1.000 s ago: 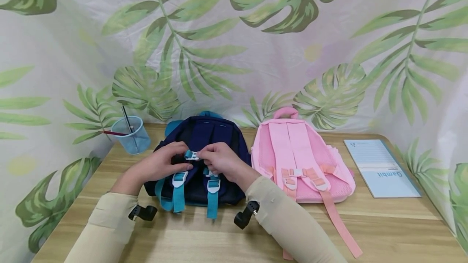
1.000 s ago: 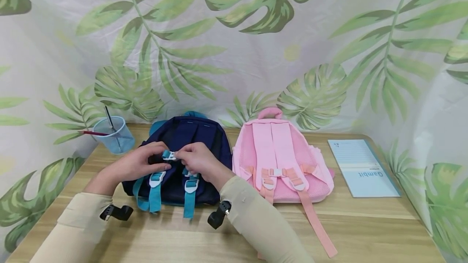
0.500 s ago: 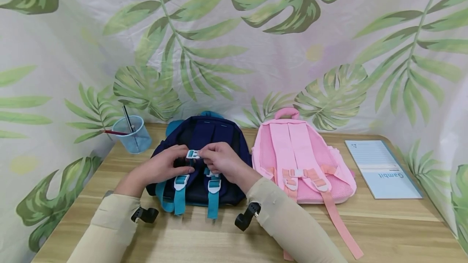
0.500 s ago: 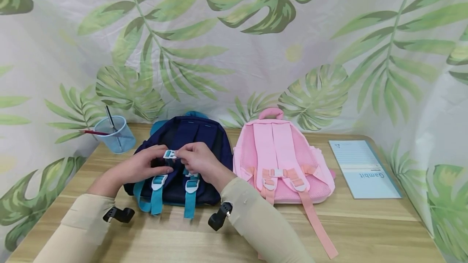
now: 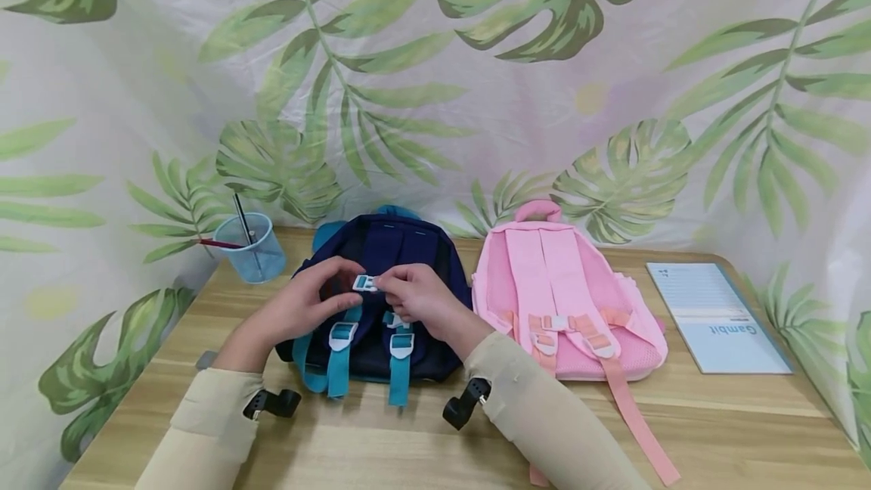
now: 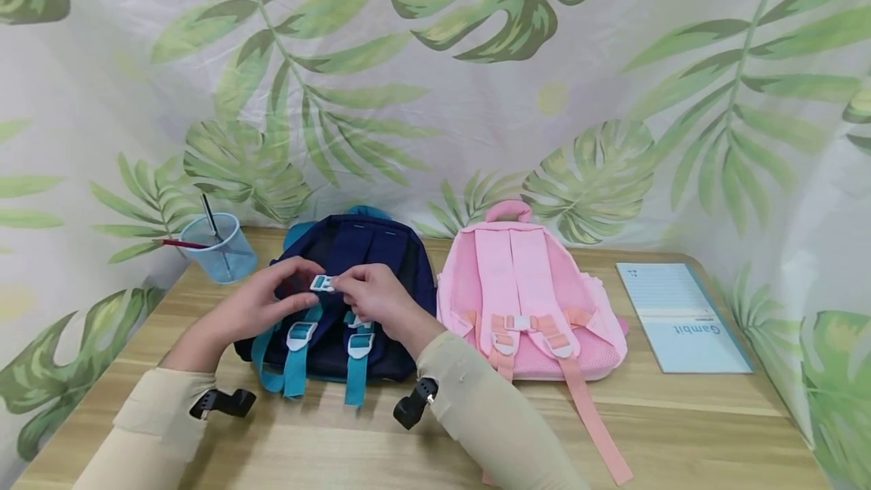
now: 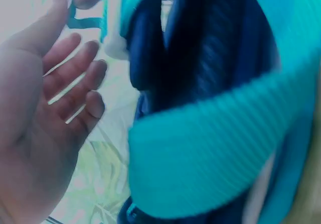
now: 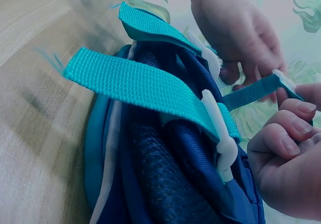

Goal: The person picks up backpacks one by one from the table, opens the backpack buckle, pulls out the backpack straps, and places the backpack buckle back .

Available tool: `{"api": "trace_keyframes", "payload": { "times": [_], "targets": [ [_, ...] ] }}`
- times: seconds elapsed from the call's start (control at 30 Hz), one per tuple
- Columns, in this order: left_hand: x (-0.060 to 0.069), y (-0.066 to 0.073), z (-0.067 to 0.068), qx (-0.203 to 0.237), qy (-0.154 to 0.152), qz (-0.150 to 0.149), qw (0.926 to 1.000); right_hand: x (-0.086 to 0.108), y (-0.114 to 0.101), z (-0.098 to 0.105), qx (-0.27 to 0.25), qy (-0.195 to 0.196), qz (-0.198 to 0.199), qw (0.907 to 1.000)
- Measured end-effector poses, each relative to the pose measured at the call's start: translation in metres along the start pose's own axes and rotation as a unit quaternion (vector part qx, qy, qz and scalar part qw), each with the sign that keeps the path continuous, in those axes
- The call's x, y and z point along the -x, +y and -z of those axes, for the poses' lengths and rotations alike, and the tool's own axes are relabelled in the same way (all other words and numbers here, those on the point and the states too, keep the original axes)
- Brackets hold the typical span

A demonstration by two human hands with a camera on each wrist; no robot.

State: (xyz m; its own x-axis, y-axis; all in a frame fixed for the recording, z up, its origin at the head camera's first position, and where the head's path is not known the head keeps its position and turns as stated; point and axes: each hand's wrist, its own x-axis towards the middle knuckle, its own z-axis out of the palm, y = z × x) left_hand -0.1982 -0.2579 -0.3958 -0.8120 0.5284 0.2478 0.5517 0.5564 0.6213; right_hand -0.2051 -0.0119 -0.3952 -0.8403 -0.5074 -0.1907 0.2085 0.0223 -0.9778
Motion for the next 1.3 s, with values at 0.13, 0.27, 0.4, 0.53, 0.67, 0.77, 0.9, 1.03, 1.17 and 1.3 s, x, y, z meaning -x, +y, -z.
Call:
{"api": "trace_keyframes", "payload": {
  "times": [0.13,0.27,0.4,0.53,0.67,0.77,0.9,1.03,1.17,1.3],
  "targets": [
    [-0.003,0.003,0.001,-0.005,0.031,-0.052,0.9982,0.002,0.0,0.002,0.007,-0.009,0.005,0.9999],
    [-0.004,0.004,0.002,-0.019,0.032,-0.075,0.9965,0.003,0.0,0.003,0.017,-0.024,0.01,0.9995],
    [-0.003,0.004,0.004,-0.022,0.025,-0.072,0.9969,0.003,0.0,0.004,0.026,-0.042,0.012,0.9987],
    [-0.003,0.003,0.006,-0.015,0.025,-0.064,0.9975,0.003,-0.001,0.007,0.026,-0.059,0.017,0.9978],
    [-0.003,0.003,0.008,-0.013,0.02,-0.043,0.9988,0.004,-0.002,0.011,0.033,-0.056,0.013,0.9978],
    [-0.004,0.004,0.009,-0.013,0.014,-0.025,0.9995,0.003,-0.001,0.012,0.039,-0.045,0.004,0.9982],
    [-0.004,0.005,0.009,-0.012,0.011,-0.01,0.9998,0.001,0.002,0.012,0.036,-0.038,0.001,0.9986],
    [-0.004,0.005,0.009,-0.016,0.013,-0.003,0.9998,-0.001,0.002,0.01,0.029,-0.037,0.005,0.9989],
    [-0.003,0.004,0.009,-0.018,0.014,0.002,0.9997,-0.002,0.003,0.008,0.027,-0.036,0.008,0.999],
    [-0.003,0.004,0.009,-0.007,0.006,0.005,0.9999,-0.005,0.004,0.007,0.028,-0.032,0.007,0.9991]
  ]
}}
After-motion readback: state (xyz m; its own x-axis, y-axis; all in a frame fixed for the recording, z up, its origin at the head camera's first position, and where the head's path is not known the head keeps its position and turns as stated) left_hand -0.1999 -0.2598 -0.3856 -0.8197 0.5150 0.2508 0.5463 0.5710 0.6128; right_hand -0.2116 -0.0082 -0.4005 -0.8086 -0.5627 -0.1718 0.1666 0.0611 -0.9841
